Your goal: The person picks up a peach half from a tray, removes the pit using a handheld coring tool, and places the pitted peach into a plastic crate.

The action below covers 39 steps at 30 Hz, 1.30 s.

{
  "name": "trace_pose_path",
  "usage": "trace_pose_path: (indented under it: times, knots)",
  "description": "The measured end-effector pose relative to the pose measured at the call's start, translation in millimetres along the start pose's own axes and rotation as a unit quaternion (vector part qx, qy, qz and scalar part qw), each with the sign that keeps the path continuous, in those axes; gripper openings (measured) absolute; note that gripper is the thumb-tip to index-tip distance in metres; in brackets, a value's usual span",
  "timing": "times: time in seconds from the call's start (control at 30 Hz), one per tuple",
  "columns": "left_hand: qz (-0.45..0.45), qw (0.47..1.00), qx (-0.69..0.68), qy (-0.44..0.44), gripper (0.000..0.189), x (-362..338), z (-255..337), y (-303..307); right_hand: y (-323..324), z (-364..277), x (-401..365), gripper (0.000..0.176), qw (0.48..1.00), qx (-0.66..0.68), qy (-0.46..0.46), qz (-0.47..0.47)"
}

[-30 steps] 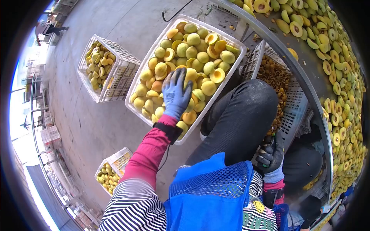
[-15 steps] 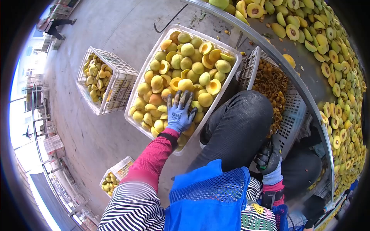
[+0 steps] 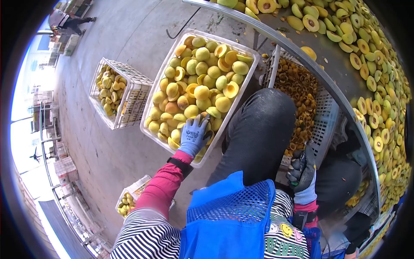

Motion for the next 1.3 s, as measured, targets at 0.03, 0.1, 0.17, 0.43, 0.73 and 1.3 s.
trace_pose_path:
  times: [0.03, 0.1, 0.17, 0.43, 0.73, 1.3]
  knots:
    - [-0.017, 0.999, -0.038, 0.028, 0.055, 3, -3, -6, -4, 0, 0, 0.029, 1.0, -0.009, -0.002, -0.019]
    - [-0.025, 0.991, -0.116, 0.068, 0.049, 4, -9, -13, -4, -2, -3, 0.029, 0.999, -0.036, 0.005, -0.001]
    - [-0.008, 0.985, -0.161, 0.065, 0.044, 1, -8, -12, -1, -4, -4, 0.03, 0.998, -0.06, 0.014, 0.015]
    - [-0.034, 0.976, -0.19, 0.097, 0.028, 0, -11, -8, 7, -6, -2, 0.03, 0.993, -0.096, 0.033, 0.054]
    - [0.07, 0.983, -0.129, 0.111, 0.055, 31, -1, -14, 10, -1, 10, 0.028, 0.99, -0.119, 0.01, 0.077]
    - [0.129, 0.961, -0.17, 0.179, 0.055, 87, -11, -10, -4, -10, 5, 0.038, 0.986, -0.155, 0.039, 0.053]
Point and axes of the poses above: each hand's wrist, its own x-axis towards the middle knuckle, its own y-axis out of the back of the hand, z = x × y, the point moved 8 cm from there along x, towards the middle knuckle, and after that the axes turned 11 degrees about y, right-handed, at the moved point
